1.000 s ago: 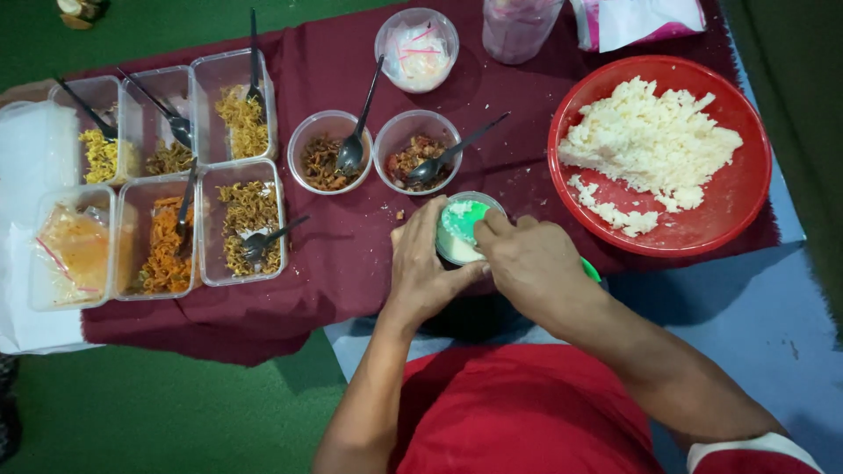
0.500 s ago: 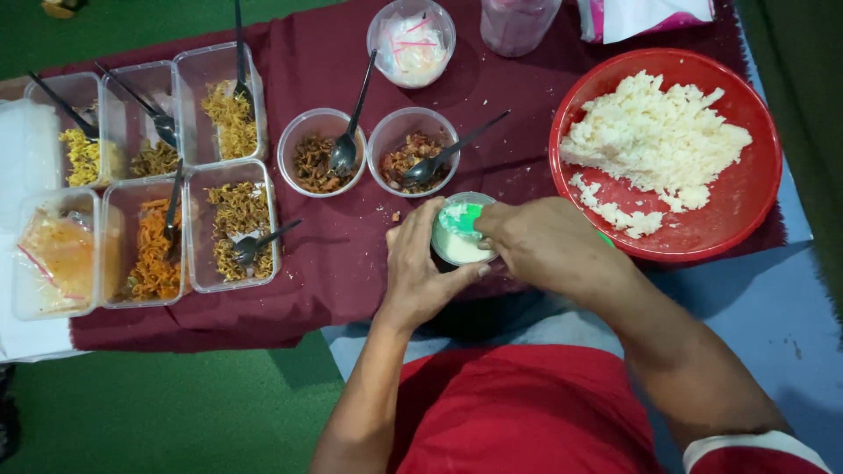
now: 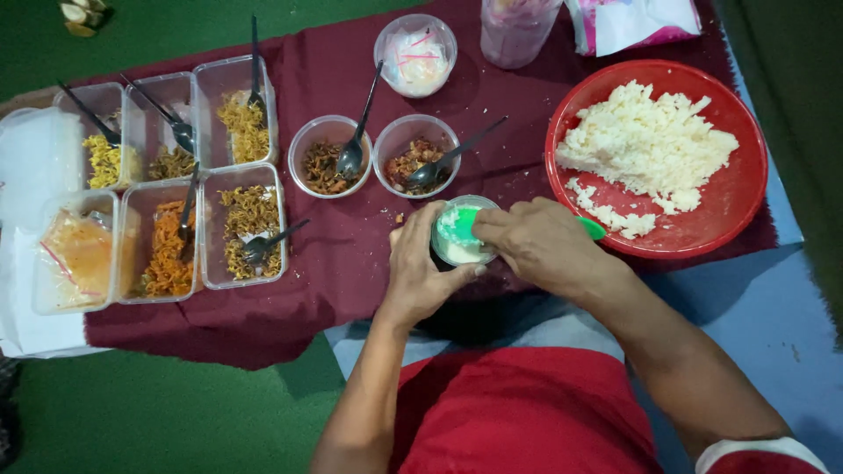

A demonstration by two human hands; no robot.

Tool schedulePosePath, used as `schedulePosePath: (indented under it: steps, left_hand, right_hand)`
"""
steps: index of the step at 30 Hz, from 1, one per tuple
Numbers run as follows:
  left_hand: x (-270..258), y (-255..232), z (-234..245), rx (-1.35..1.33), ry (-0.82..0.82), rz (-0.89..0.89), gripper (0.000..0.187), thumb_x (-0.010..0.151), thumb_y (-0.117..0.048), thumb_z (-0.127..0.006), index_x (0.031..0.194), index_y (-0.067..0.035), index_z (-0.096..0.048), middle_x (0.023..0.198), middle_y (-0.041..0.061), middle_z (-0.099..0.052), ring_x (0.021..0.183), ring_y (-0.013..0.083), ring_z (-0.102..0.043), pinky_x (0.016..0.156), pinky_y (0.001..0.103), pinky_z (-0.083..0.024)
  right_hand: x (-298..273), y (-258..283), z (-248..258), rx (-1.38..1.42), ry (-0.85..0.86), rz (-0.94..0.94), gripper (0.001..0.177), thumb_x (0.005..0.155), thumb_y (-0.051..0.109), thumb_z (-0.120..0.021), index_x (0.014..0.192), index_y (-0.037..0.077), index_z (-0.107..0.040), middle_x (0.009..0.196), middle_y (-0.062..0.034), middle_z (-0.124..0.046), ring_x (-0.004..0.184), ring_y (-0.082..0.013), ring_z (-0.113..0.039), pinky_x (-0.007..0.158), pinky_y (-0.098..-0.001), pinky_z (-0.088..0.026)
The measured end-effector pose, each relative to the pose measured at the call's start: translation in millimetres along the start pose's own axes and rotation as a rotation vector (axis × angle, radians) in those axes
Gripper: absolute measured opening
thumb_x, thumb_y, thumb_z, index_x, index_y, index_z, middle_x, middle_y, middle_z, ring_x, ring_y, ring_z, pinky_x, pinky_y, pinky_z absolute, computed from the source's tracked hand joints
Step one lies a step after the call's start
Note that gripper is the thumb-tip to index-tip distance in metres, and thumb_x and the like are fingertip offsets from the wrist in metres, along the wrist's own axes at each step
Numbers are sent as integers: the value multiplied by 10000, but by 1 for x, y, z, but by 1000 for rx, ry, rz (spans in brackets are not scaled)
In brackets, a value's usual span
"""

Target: Stirring a white substance in a small plastic cup using a green spatula

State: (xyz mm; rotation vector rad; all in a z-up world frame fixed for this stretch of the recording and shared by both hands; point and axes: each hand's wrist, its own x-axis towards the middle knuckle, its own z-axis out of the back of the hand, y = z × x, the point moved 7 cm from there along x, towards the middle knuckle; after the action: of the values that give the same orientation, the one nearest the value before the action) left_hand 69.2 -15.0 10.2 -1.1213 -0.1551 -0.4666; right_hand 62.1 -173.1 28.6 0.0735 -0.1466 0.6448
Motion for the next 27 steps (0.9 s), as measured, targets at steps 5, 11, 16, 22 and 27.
schedulePosePath:
  steps: [5, 11, 16, 22, 27]
  left_hand:
    - [-1, -6, 2, -8, -5, 17, 964, 576, -370, -970, 1383, -64, -539, 1244, 145, -650, 1183, 336, -631, 985, 431, -397]
    - [-3, -5, 1, -13, -23, 35, 978, 551, -369, -985, 1374, -60, -556, 1239, 152, -661, 1180, 336, -637, 994, 415, -383]
    - [-1, -9, 2, -21, -7, 48, 979, 547, -393, -980, 1377, -86, -561, 1250, 126, -667, 1189, 316, -641, 989, 411, -386]
    - [-3, -2, 1, -24, -12, 73, 956, 629, -527, -910, 1399, -100, -539, 1253, 128, -665, 1182, 300, -641, 998, 414, -393]
    - [-4, -3, 2, 9, -42, 52, 941, 682, -522, -879, 1426, -77, -513, 1312, 156, -626, 1226, 330, -614, 995, 433, -402]
  right_hand:
    - [-3, 0, 5, 48, 3, -5, 107, 916, 275, -591, 988, 299, -666, 1110, 108, -715, 783, -262, -673, 678, -409, -529]
    - [-22, 10, 32, 231, -191, -128, 199, 912, 257, -673, 1107, 269, -710, 1203, 91, -702, 905, -233, -719, 721, -344, -554]
    - [-51, -1, 18, 248, -413, -411, 260, 990, 430, -696, 1204, 291, -744, 1134, 157, -684, 938, -91, -719, 762, -219, -561]
    - [-58, -7, -11, 320, -431, -573, 509, 871, 431, -824, 1267, 124, -736, 940, -51, -739, 866, -237, -748, 698, -345, -598]
    - [-38, -14, -4, 337, -420, -507, 446, 887, 313, -812, 1266, 91, -736, 949, -106, -772, 862, -286, -760, 697, -382, -598]
